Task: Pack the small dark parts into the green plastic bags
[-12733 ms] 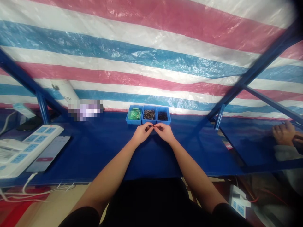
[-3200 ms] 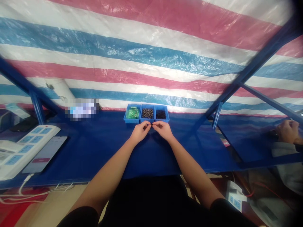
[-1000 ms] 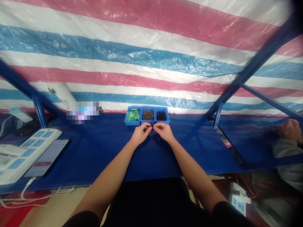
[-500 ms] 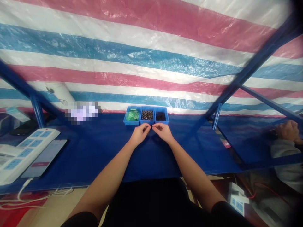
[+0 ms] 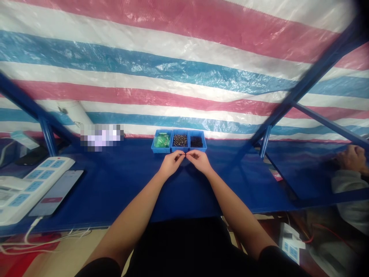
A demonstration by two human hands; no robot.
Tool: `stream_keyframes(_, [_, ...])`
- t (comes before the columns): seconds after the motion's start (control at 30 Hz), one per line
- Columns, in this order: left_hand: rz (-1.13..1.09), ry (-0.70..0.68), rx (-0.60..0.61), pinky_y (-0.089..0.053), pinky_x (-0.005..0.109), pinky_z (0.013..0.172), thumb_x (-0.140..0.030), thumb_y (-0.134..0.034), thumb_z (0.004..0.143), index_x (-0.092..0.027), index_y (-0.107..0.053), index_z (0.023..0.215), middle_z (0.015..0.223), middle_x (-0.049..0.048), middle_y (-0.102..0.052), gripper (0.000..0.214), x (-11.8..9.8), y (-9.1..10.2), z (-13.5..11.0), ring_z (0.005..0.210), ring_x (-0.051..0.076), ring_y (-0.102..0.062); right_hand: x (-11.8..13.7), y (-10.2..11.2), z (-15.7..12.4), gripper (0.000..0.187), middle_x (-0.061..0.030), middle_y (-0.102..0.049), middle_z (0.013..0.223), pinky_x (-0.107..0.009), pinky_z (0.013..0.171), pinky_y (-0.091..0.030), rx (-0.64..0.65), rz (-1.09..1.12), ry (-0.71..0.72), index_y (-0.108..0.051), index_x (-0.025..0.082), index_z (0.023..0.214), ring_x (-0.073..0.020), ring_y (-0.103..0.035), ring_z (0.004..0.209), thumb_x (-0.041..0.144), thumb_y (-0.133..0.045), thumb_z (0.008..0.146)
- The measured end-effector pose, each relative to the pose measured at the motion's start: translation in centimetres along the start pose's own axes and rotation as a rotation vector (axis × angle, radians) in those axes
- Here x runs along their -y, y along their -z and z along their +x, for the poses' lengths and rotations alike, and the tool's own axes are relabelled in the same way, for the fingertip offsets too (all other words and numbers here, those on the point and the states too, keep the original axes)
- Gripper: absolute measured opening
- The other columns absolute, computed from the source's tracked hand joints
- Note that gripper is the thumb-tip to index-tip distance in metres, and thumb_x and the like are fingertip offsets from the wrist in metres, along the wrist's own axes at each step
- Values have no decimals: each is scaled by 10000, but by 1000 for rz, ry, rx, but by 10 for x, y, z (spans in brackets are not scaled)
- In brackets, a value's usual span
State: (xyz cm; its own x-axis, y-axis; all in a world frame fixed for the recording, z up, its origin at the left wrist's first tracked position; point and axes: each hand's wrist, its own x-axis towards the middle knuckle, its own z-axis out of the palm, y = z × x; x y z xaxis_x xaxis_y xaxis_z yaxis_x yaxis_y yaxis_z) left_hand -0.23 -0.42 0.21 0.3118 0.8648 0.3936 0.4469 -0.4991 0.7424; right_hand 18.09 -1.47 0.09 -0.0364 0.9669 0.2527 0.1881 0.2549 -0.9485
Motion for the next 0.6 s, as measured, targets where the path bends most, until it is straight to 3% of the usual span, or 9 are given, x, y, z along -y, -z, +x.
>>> stream_keyframes(0.13, [-6,28,20,-456,236,640,-477,-513,913,-217,-669,955,749,-11,-662,306,-1,0,-1,639,127,-585,0,0,0,252,-67,-730,850,-304,704,-537,2,20,4,-721,174,879,-183,-665,737,394,-689,761])
stream_keyframes(0.27, [-10,33,-23,-461,241,653,-472,-544,894,-230,-647,1073,693,-31,-622,318,0,-2,0,607,121,-563,2,1,0,243,-66,-729,847,-304,695,-534,-7,10,-3,-723,176,870,-183,-662,731,391,-683,765])
stream_keyframes(0.6, [-7,51,26,-465,239,638,-469,-471,935,-208,-637,916,700,-14,-642,310,-5,2,0,613,126,-580,8,1,-2,272,-63,-732,844,-304,693,-542,-5,-24,-18,-726,178,883,-178,-661,716,416,-688,757])
